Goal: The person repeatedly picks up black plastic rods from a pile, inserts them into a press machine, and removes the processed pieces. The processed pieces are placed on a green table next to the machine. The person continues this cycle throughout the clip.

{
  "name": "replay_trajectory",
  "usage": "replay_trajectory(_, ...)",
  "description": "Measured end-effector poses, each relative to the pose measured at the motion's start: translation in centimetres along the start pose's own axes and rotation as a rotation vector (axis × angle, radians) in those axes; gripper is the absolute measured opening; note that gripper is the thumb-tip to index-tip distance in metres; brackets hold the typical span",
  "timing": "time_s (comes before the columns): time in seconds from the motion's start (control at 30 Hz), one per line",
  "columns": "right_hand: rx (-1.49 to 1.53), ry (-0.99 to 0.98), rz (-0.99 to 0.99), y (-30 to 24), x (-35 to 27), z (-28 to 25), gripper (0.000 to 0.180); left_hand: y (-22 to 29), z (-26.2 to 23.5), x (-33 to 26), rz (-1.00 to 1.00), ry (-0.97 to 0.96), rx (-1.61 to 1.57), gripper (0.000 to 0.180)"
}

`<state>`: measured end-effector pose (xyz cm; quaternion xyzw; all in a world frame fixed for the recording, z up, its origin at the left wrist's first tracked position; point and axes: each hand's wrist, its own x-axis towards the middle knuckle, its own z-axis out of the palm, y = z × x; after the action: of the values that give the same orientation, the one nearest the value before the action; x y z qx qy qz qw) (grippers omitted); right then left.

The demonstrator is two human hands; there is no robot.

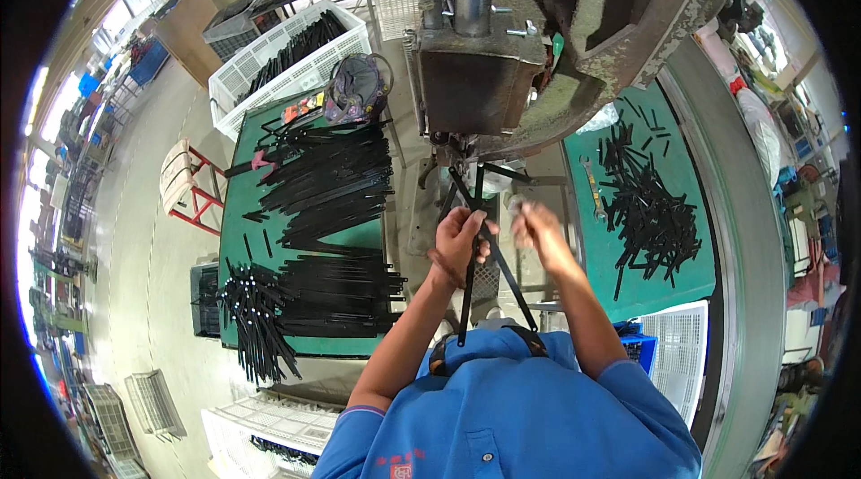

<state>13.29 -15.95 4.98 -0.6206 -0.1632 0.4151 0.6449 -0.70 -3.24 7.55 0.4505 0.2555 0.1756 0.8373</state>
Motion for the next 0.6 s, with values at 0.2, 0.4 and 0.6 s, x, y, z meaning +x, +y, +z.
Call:
replay_trajectory(0.2, 0.019, -0.275, -0.005, 1.5, -7.2, 2.2, 0.027, -1.4, -0.1, 2.1, -0.014, -0.041, -0.041, 0.02)
replay_trajectory(0.4, 0.023, -0.129, -0.042, 1.5, -8.2, 3.9, 0.023, -1.3, 0.0, 2.2, -0.028, -0.054, -0.063, 0.02)
replay_trajectory(0.6, 0.089, -0.082, 0.022, 0.5, -8.5, 4.8, 0.021, -1.7, -0.8, 3.0, -0.046, -0.07, -0.03, 0.021)
